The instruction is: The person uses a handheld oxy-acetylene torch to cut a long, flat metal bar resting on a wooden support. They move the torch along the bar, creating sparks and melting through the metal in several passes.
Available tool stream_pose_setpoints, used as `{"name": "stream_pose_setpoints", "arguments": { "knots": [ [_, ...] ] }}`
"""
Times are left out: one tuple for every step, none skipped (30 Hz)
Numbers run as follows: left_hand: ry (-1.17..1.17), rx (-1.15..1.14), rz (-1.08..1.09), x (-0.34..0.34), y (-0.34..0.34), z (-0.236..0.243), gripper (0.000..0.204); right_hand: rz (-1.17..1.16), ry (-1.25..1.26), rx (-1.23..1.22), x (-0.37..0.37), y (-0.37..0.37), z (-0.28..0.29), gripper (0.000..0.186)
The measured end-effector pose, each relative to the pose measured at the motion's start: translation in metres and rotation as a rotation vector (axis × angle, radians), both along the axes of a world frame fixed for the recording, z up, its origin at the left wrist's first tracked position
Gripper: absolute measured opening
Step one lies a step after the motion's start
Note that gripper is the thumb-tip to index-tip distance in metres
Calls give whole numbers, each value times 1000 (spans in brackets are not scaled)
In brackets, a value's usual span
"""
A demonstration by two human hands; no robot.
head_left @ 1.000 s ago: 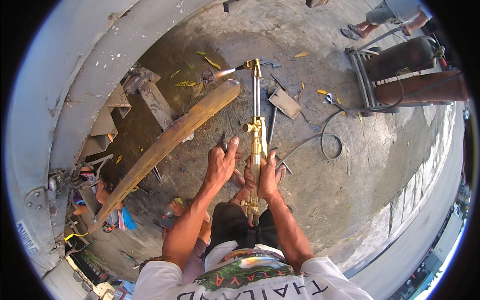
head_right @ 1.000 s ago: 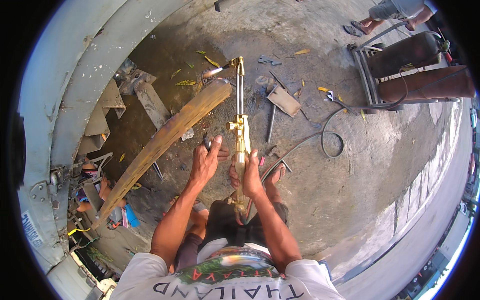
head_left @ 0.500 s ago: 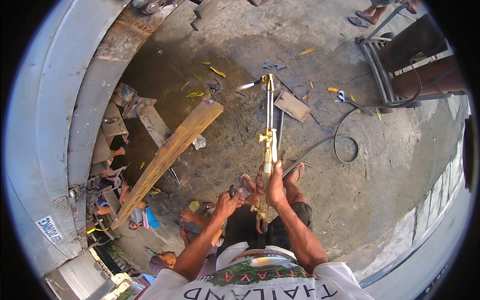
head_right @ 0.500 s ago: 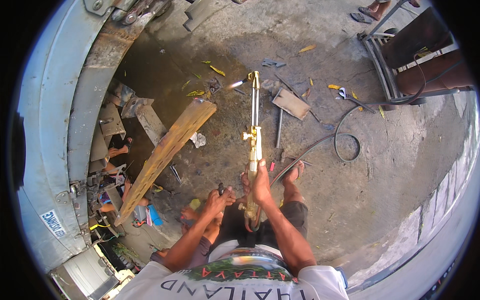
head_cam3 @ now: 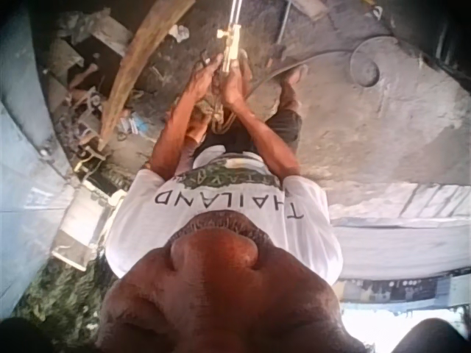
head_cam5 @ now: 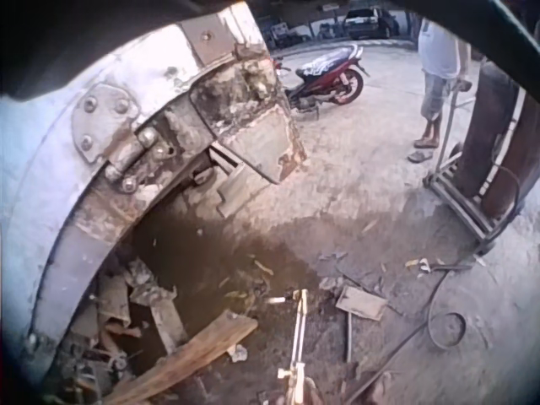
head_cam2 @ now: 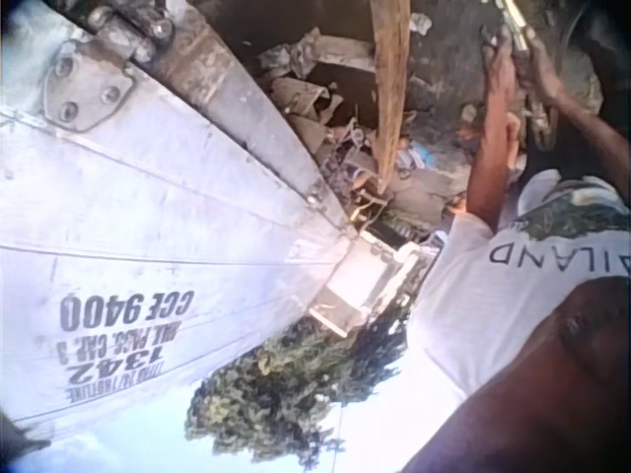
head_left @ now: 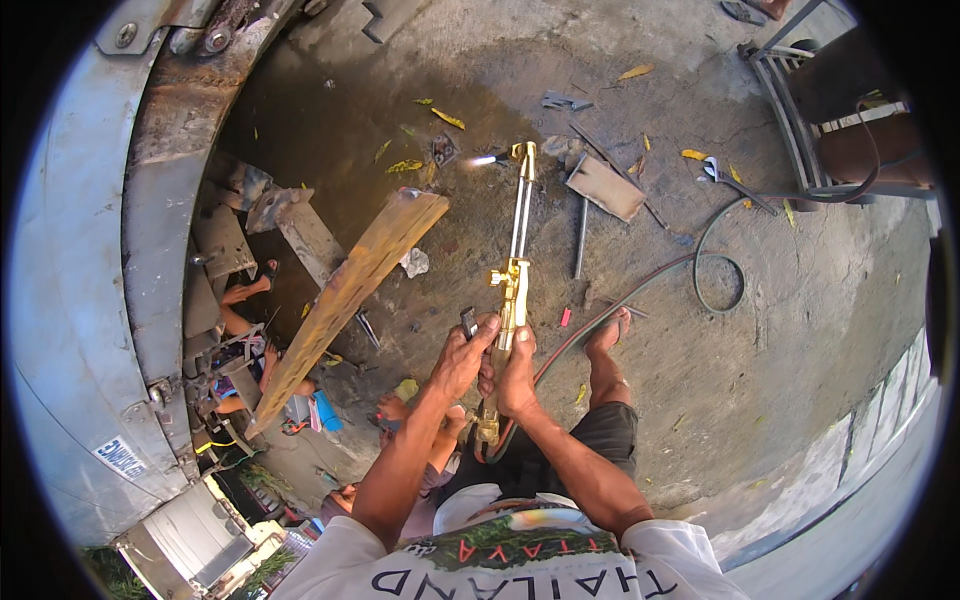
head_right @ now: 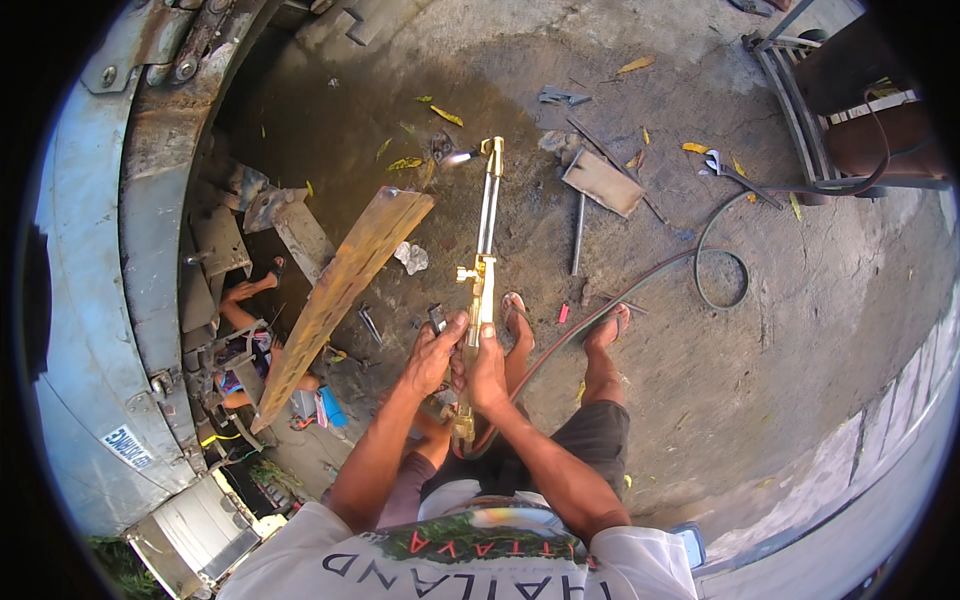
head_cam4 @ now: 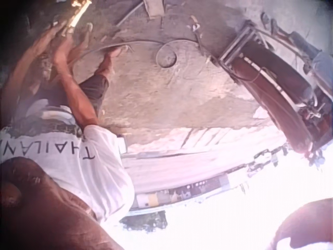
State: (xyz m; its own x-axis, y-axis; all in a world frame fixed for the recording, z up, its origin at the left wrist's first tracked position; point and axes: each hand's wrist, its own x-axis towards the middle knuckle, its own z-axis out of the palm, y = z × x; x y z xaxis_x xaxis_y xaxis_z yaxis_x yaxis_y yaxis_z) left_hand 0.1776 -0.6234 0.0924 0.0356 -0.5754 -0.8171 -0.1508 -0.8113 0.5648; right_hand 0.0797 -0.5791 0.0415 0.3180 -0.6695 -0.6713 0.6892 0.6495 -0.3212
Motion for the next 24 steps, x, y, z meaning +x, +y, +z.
{"name": "stream_pose_setpoints", "arguments": {
  "knots": [
    [-27, 1, -15, 10, -2, -3, 54, -23, 23, -15, 5, -6, 11, 70],
    [-23, 12, -39, 19, -4, -3, 54, -47, 45, -30, 13, -9, 17, 67],
    [-19, 24, -63, 28, -6, -2, 54, -85, 44, 9, 25, -5, 16, 64],
    [-8, 29, -91, 35, -9, 1, 54, -129, 50, 37, 36, -3, 16, 61],
    [-3, 54, -89, 43, -11, 4, 52, -112, 38, 42, 45, -2, 15, 60],
    [2, 16, -107, 54, -10, -3, 52, -96, 26, 47, 54, 0, 13, 61],
    [4, -19, -128, 61, -13, -10, 52, -83, 10, 55, 63, 1, 10, 62],
    [6, -54, -149, 68, -15, -14, 52, -71, -5, 64, 72, 3, 6, 65],
    [-14, 27, -192, 79, -17, -13, 52, -60, -20, 72, 80, 5, 2, 68],
    [4, 2, -195, 83, -19, -14, 52, -46, -38, 80, 89, 7, -2, 72],
    [23, -23, -197, 85, -21, -16, 52, -46, -35, 128, 98, 9, -6, 72],
    [42, -48, -200, 88, -21, -18, 52, -57, -45, 119, 104, 12, -10, 71],
    [41, -65, -226, 94, -21, -24, 51, -67, -59, 109, 109, 13, -9, 71],
    [52, -72, -208, 98, -20, -28, 50, -76, -73, 98, 113, 15, -9, 71],
    [62, -78, -190, 101, -18, -31, 50, -77, -79, 110, 117, 17, -9, 70],
    [73, -86, -171, 103, -16, -35, 49, -79, -85, 121, 120, 19, -10, 69],
    [30, -88, -196, 108, -14, -40, 48, -79, -91, 132, 122, 21, -11, 68],
    [-13, -90, -221, 112, -11, -47, 47, -88, -79, 134, 125, 23, -12, 67],
    [-56, -92, -247, 114, -10, -48, 46, -99, -67, 137, 128, 24, -13, 66],
    [-84, -115, -243, 113, -7, -49, 45, -108, -56, 141, 130, 25, -15, 65],
    [-111, -139, -237, 109, -4, -49, 45, -99, -57, 137, 131, 27, -17, 65],
    [-141, -162, -229, 107, -1, -47, 46, -87, -59, 134, 131, 29, -20, 64],
    [-165, -158, -238, 105, 0, -44, 46, -75, -61, 131, 132, 32, -22, 64],
    [-189, -155, -245, 103, 1, -40, 47, -74, -71, 138, 133, 34, -23, 64]
  ]
}}
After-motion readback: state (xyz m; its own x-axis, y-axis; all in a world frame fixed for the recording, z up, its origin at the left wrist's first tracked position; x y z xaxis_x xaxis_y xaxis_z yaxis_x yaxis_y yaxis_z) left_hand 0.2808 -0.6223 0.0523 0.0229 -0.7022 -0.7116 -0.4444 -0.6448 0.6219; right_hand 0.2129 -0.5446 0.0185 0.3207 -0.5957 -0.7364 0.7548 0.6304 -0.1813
